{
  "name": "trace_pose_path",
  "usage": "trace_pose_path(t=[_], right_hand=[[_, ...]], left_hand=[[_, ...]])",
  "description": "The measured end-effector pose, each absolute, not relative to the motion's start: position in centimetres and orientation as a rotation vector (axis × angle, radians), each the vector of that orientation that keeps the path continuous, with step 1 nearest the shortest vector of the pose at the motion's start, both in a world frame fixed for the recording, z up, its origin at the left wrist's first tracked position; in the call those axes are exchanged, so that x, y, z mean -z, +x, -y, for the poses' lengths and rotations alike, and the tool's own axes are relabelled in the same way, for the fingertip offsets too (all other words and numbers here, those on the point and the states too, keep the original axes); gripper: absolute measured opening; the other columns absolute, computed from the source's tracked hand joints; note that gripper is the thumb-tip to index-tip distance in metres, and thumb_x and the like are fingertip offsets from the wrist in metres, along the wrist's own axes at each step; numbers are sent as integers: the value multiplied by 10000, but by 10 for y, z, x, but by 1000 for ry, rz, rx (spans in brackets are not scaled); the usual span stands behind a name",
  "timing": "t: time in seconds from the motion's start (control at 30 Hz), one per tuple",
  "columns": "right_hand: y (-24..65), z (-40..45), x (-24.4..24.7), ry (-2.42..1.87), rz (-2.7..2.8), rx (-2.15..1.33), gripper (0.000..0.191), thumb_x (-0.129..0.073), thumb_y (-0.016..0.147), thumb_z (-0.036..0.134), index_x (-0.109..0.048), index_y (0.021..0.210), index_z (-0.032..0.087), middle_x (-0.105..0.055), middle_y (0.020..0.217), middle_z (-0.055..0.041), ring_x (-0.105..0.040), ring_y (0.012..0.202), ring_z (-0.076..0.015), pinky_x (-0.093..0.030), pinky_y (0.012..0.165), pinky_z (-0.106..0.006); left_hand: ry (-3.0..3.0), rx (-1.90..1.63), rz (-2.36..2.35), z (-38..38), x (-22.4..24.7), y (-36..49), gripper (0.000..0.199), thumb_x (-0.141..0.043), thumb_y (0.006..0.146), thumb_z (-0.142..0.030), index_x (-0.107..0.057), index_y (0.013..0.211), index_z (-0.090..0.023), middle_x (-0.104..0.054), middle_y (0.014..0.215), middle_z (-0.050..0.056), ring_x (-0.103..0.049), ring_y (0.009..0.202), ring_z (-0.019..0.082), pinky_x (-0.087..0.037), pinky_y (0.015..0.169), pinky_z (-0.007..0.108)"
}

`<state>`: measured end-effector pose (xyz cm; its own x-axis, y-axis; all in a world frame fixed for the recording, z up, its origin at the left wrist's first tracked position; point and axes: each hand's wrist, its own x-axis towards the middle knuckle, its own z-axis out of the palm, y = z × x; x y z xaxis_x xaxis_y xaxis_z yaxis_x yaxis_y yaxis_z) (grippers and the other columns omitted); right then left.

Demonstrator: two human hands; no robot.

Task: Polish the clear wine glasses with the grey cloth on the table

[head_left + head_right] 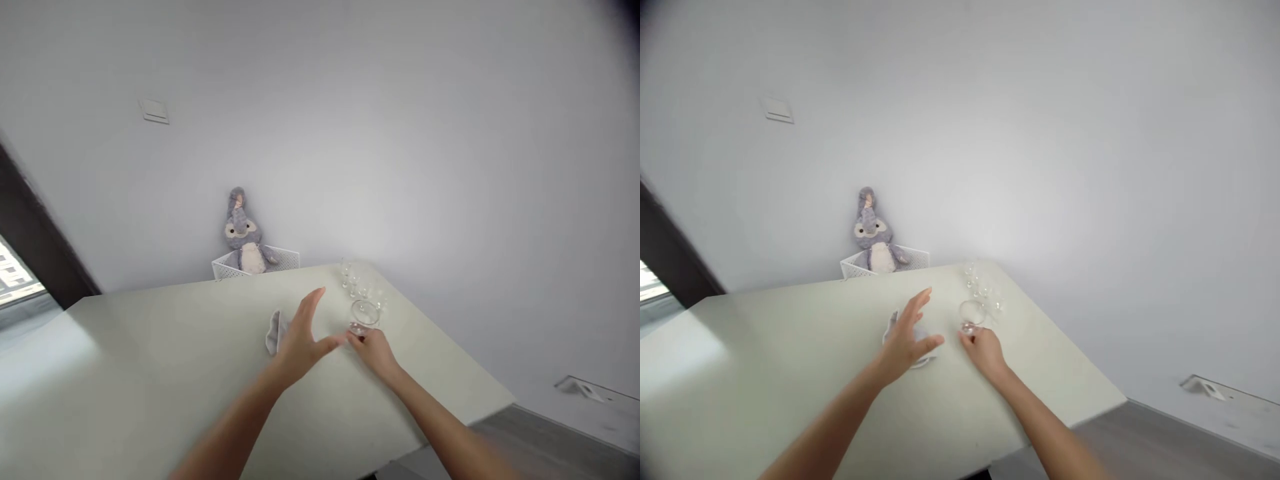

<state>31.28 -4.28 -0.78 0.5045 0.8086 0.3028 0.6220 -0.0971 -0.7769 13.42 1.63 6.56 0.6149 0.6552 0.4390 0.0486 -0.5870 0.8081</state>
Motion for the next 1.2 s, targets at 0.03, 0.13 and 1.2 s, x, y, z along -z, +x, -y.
trace_pose_path(t=[0.03, 0.13, 1.2], right_hand=[[328, 48, 18, -1914, 1215, -244, 326, -478, 694, 369, -428, 428, 190, -453, 429, 19, -391, 436, -122, -285, 488, -256], [368, 65, 41, -2118, 1144, -202, 306, -417, 731, 373, -402, 480, 197, -430, 446, 20, -375, 449, -124, -264, 487, -253], [328, 129, -11, -1760, 1313, -262, 385, -412, 805, 408, -516, 1118, 209, -590, 913, -74, -554, 778, -178, -452, 684, -312]], left_hand=[[2073, -986, -594, -22, -64, 133, 611, -579, 728, -373, -318, 1277, -315, -344, 1353, 60, -325, 1242, 236, -326, 965, 427], [2196, -1031, -762, -44, -52, 130, 402, -478, 792, -381, -425, 1177, -279, -455, 1250, 46, -420, 1156, 201, -351, 938, 399], [2133, -66, -548, -61, -52, 122, 91, -444, 676, -204, -358, 652, -188, -337, 614, -45, -343, 532, 82, -283, 483, 206]])
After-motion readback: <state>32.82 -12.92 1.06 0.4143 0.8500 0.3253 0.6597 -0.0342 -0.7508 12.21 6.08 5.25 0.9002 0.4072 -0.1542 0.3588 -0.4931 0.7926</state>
